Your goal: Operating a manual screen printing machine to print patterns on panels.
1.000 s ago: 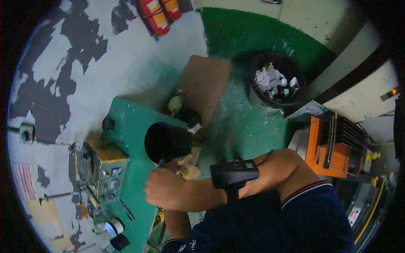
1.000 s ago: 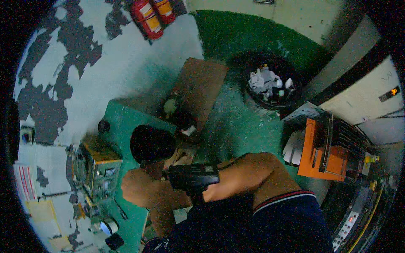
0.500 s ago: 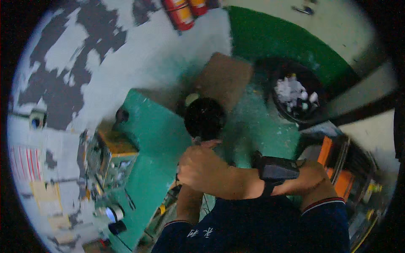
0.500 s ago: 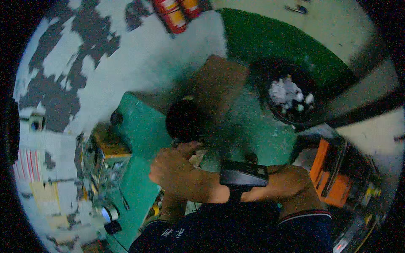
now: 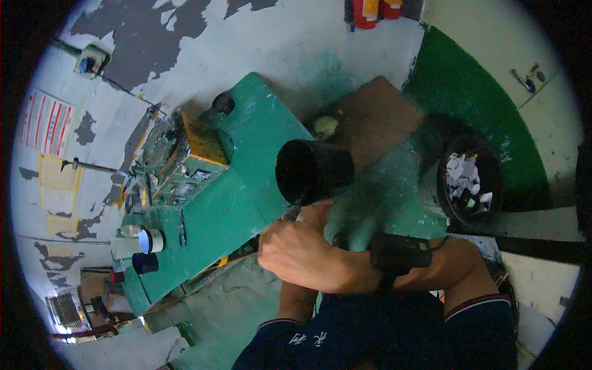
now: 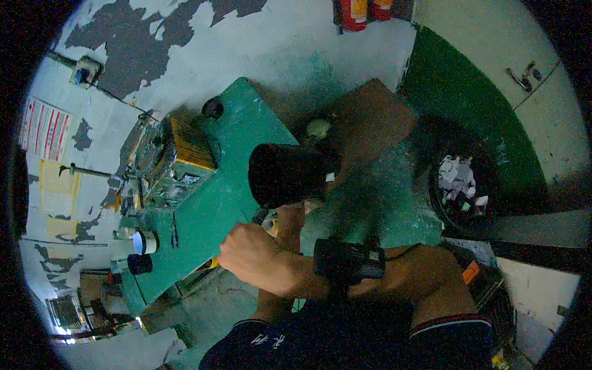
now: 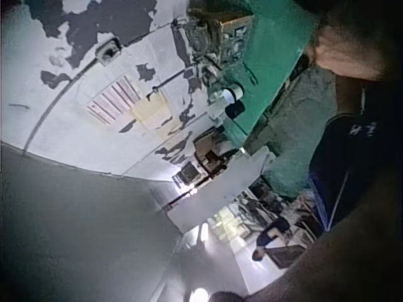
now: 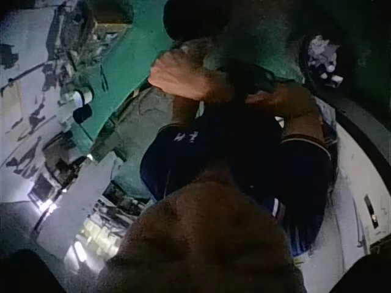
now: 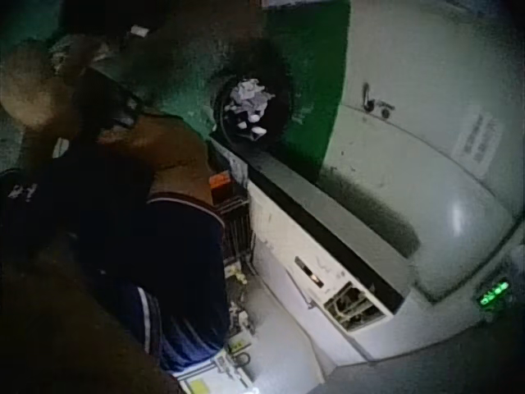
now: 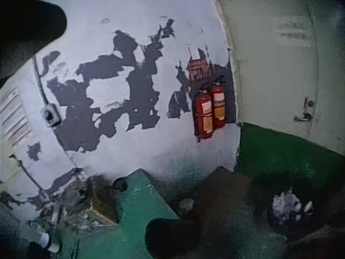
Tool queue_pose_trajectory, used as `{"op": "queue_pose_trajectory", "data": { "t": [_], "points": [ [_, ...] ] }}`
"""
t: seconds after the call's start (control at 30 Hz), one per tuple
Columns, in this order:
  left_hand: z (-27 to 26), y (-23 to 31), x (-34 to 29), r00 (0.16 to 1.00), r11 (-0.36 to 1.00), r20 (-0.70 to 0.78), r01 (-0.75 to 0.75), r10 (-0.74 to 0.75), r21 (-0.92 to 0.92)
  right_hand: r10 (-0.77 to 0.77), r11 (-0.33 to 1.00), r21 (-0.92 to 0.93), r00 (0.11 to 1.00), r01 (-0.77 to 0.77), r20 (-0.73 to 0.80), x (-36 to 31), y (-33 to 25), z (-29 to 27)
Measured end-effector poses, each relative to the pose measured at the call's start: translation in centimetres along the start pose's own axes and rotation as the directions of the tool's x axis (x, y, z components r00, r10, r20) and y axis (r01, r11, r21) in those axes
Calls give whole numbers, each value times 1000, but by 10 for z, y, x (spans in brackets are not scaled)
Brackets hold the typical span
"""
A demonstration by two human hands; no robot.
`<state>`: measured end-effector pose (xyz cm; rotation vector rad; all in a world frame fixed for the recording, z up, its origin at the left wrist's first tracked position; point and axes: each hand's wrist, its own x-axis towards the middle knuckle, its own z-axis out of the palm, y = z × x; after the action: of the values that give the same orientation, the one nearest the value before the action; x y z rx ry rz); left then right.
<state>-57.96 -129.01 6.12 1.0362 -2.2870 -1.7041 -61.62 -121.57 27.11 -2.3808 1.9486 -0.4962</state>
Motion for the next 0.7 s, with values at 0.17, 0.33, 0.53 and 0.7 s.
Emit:
{"op": "queue_pose_trajectory", "data": {
  "t": [0.17,0.33,0.53,0.7],
  "points": [
    [-29,-28,-10,994,992,-111,-34,20,-122,78,971,-209,981,-115,-177,23,-27,16],
    [-49,-46,-19,986,983,-161,-60,31,-176,-25,994,-109,989,9,-146,50,-31,32],
    [-60,-60,-22,983,971,-174,-91,53,-220,-28,996,-82,995,20,-92,61,-32,32],
    [-64,-68,-19,983,967,-167,-118,81,-226,6,997,-75,997,-11,-73,68,-32,36]
  ]
}}
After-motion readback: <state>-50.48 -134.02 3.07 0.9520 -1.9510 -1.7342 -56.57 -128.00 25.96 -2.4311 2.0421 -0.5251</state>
